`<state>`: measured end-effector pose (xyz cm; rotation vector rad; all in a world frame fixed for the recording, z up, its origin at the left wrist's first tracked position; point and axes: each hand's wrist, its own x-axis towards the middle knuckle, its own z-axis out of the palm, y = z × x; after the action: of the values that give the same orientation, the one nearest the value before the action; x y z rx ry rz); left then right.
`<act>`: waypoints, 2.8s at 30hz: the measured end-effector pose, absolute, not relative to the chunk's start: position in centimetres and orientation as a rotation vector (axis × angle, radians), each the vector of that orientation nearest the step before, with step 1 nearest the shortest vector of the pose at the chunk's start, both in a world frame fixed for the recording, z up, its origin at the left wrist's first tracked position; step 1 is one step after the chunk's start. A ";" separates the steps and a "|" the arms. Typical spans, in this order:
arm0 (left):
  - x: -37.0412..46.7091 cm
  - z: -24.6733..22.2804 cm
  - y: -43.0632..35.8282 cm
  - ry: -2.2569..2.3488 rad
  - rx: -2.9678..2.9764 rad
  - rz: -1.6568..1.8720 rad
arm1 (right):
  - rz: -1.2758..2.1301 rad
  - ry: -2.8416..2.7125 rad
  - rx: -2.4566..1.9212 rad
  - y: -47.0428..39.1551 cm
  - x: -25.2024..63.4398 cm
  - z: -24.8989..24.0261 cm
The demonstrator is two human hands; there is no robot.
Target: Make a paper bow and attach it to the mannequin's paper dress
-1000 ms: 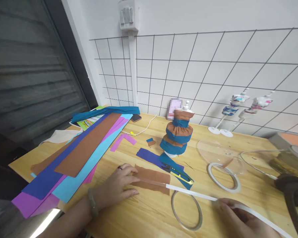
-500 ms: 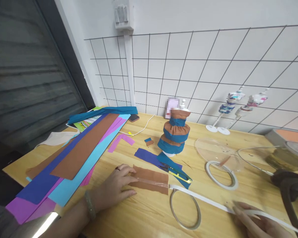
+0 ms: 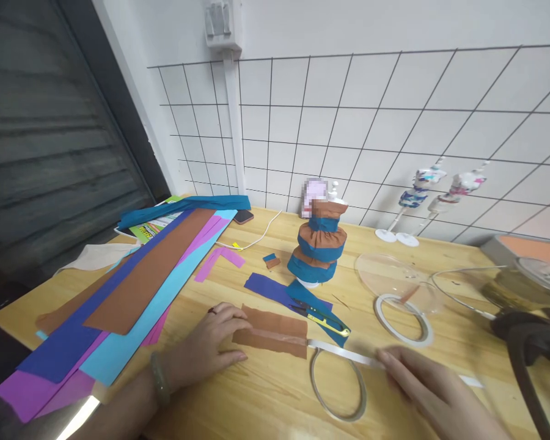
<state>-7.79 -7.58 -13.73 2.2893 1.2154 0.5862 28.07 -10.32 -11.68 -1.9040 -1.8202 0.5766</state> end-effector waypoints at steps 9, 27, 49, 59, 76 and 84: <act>-8.5 -13.1 -7.0 1.188 2.175 0.598 | 0.591 -2.075 -1.779 -0.6 20.8 -13.3; -8.6 -13.2 -6.7 1.151 2.164 0.627 | -0.083 -2.224 -1.436 -3.4 21.7 -12.6; -8.0 -12.4 -7.7 1.193 1.765 0.754 | 0.807 -2.344 -1.289 -9.1 14.1 -10.0; -7.7 -12.7 -7.5 1.352 1.809 0.659 | 0.981 -1.956 -1.515 -7.9 17.0 -13.6; -8.7 -12.0 -8.9 0.827 1.991 0.765 | 0.916 -2.387 -1.393 -9.1 15.8 -10.5; -8.7 -12.4 -8.8 1.107 1.834 0.748 | 1.094 -2.170 -1.472 -9.2 16.5 -11.3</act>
<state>-8.72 -8.83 -12.37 1.8341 1.1066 0.7477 16.50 -9.16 -11.33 -1.4725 -2.1700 1.0940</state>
